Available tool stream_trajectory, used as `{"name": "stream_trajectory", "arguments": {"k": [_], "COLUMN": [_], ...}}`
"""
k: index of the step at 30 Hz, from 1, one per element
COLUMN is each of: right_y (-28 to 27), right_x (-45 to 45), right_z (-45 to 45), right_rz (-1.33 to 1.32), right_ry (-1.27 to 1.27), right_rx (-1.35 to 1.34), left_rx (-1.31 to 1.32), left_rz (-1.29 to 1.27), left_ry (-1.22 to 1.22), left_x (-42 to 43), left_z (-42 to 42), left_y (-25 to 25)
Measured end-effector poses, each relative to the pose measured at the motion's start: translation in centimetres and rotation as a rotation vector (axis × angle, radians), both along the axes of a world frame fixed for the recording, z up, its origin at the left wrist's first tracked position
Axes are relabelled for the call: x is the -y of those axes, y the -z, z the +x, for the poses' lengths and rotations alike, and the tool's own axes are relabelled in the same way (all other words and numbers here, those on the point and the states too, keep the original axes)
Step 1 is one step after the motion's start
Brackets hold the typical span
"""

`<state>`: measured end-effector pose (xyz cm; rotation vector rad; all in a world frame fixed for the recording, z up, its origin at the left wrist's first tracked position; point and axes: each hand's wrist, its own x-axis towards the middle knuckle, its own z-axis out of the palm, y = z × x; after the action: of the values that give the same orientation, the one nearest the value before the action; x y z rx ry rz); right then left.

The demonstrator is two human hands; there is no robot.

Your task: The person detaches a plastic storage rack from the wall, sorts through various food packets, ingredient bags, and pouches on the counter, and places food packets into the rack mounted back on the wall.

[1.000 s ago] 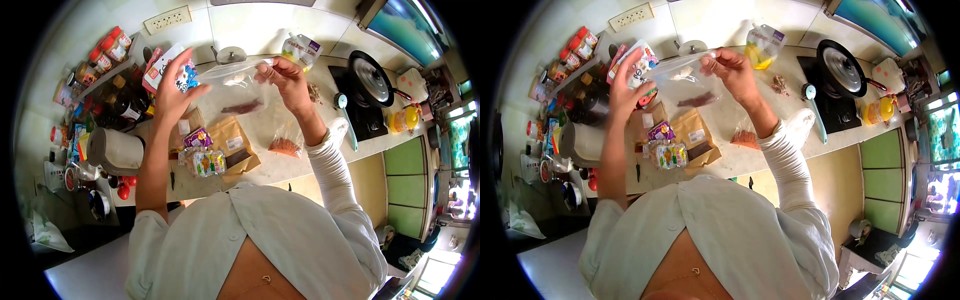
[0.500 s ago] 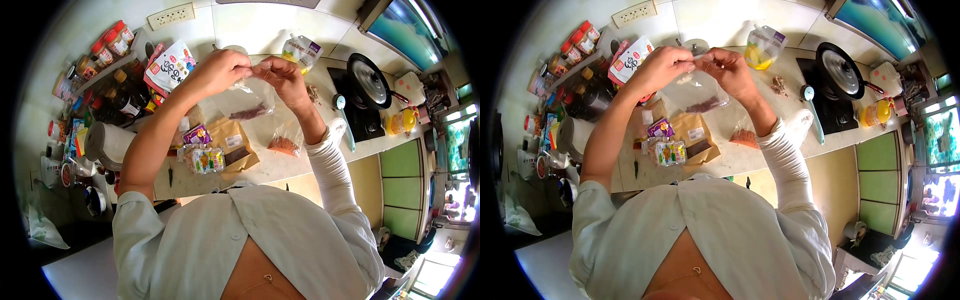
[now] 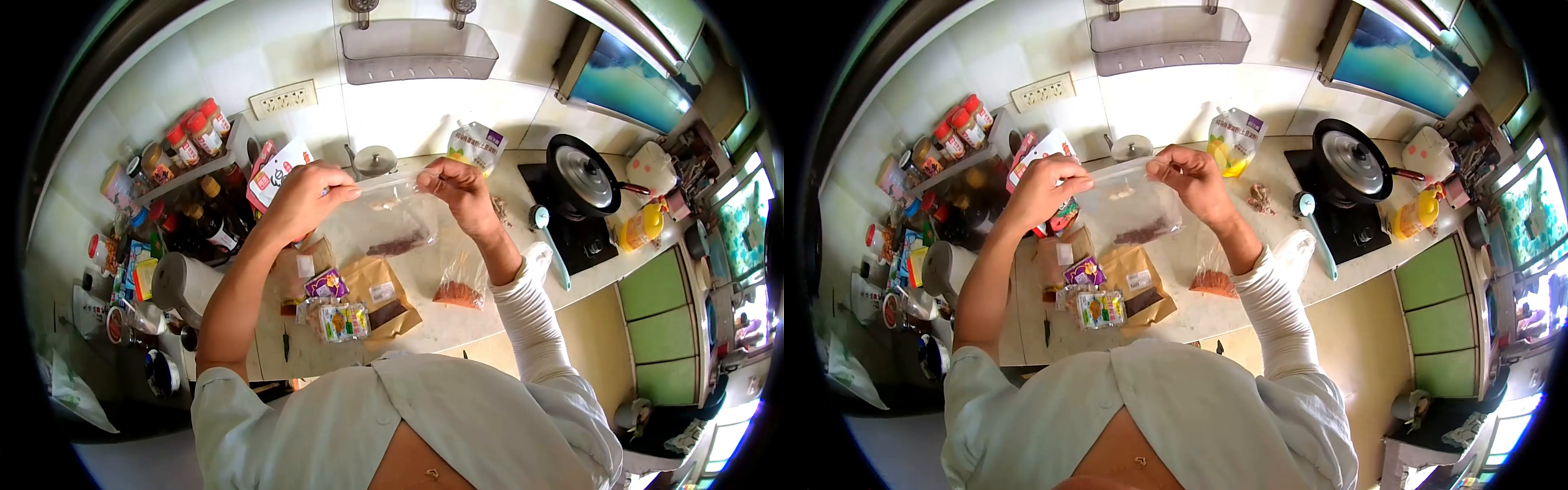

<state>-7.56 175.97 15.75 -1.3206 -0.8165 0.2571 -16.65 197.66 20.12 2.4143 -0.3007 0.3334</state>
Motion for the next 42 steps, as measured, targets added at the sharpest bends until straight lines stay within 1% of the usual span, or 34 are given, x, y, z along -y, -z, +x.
{"name": "stream_trajectory", "arguments": {"k": [2, 4, 5, 7, 8, 10, 11, 13, 14, 16, 18, 19, 20, 22, 23, 24, 26, 27, 28, 29, 30, 32, 33, 34, 35, 38, 40, 42], "right_y": [0.0, 0.2, 0.2, 0.2, 0.1, 0.1, 0.1, -0.1, -0.3, -0.1, 1.1, 2.1, 3.3, 5.2, 5.1, 4.9, 4.0, 3.3, 2.5, 1.4, -0.5, -3.4, -4.8, -6.7, -7.7, -9.6, -10.7, -11.6], "right_x": [0.0, 0.1, 0.2, 0.3, 0.4, 0.5, 0.6, 0.9, 1.1, 1.3, 1.2, 1.0, 0.8, 0.3, 0.1, -0.2, -0.7, -0.8, -0.8, -0.5, -0.4, -0.5, -0.7, -1.2, -1.7, -3.6, -4.8, -6.0], "right_z": [0.1, 0.4, 0.6, 0.8, 0.9, 1.2, 1.5, 1.6, 1.3, 0.6, -0.4, -0.6, -0.3, 0.2, 0.2, 0.2, 0.5, 0.9, 1.6, 3.0, 3.9, 6.6, 8.1, 8.8, 10.6, 16.0, 18.2, 19.8], "right_rz": [-0.006, -0.014, 0.022, 0.059, 0.053, 0.049, 0.061, 0.081, 0.11, 0.139, 0.064, -0.047, -0.048, -0.204, -0.293, -0.293, -0.125, -0.04, 0.044, 0.117, 0.183, 0.182, 0.25, 0.182, 0.216, 0.314, 0.336, 0.362], "right_ry": [0.014, 0.025, 0.032, 0.039, 0.028, 0.02, 0.007, 0.003, -0.024, -0.053, -0.197, -0.206, -0.209, -0.222, -0.153, -0.154, -0.127, -0.121, -0.117, -0.185, -0.202, -0.067, -0.051, 0.092, 0.089, 0.041, 0.03, 0.021], "right_rx": [0.006, 0.009, 0.001, -0.007, -0.017, -0.027, -0.015, -0.003, -0.034, -0.063, -0.107, -0.073, -0.072, -0.085, -0.185, -0.183, -0.354, -0.359, -0.363, -0.369, -0.387, -0.264, -0.252, -0.206, -0.246, -0.19, -0.217, -0.245], "left_rx": [-0.012, 0.032, 0.034, 0.184, 0.185, 0.09, 0.094, 0.111, 0.111, 0.118, 0.14, 0.146, 0.153, 0.161, 0.166, 0.168, 0.163, 0.219, 0.218, 0.254, 0.289, 0.254, 0.27, 0.286, 0.261, 0.214, 0.183, 0.133], "left_rz": [0.027, 0.03, 0.031, 0.129, 0.131, 0.029, 0.032, -0.099, -0.095, -0.427, -0.429, -0.423, -0.416, -0.425, -0.433, -0.433, -0.536, -0.625, -0.663, -0.679, -0.695, -0.735, -0.71, -0.685, -0.656, -0.67, -0.676, -0.752], "left_ry": [-0.022, -0.017, -0.015, -0.015, -0.014, -0.011, -0.006, -0.038, -0.033, -0.003, -0.006, -0.003, 0.0, -0.012, -0.021, -0.022, -0.109, -0.147, -0.189, -0.232, -0.276, -0.277, -0.273, -0.269, -0.294, -0.366, -0.377, -0.388], "left_x": [-0.1, -0.2, -0.3, -0.5, -0.9, -1.4, -1.3, -1.1, -0.9, -0.6, -0.4, -0.1, 0.2, 0.3, 0.4, 0.3, 0.0, 0.2, -0.6, -1.2, -1.9, -2.9, -3.5, -4.0, -4.4, -5.0, -6.2, -7.7], "left_z": [-0.7, -1.0, -1.1, -1.2, -1.1, -0.7, -0.6, -0.6, -0.5, -0.1, 0.1, 0.1, 0.1, 0.3, 0.4, 0.4, 0.6, 0.7, 0.8, 0.8, 0.7, -0.1, -0.3, -0.7, -1.2, -3.0, -4.2, -5.2], "left_y": [-0.6, -0.9, -0.9, -0.7, -0.7, -0.9, -0.9, -1.1, -1.0, -0.5, -0.6, -0.8, -0.9, -0.9, -0.9, -0.9, -1.2, -1.4, -1.2, -1.0, -0.9, -0.6, 0.1, 0.7, 1.1, 2.3, 3.8, 5.6]}}
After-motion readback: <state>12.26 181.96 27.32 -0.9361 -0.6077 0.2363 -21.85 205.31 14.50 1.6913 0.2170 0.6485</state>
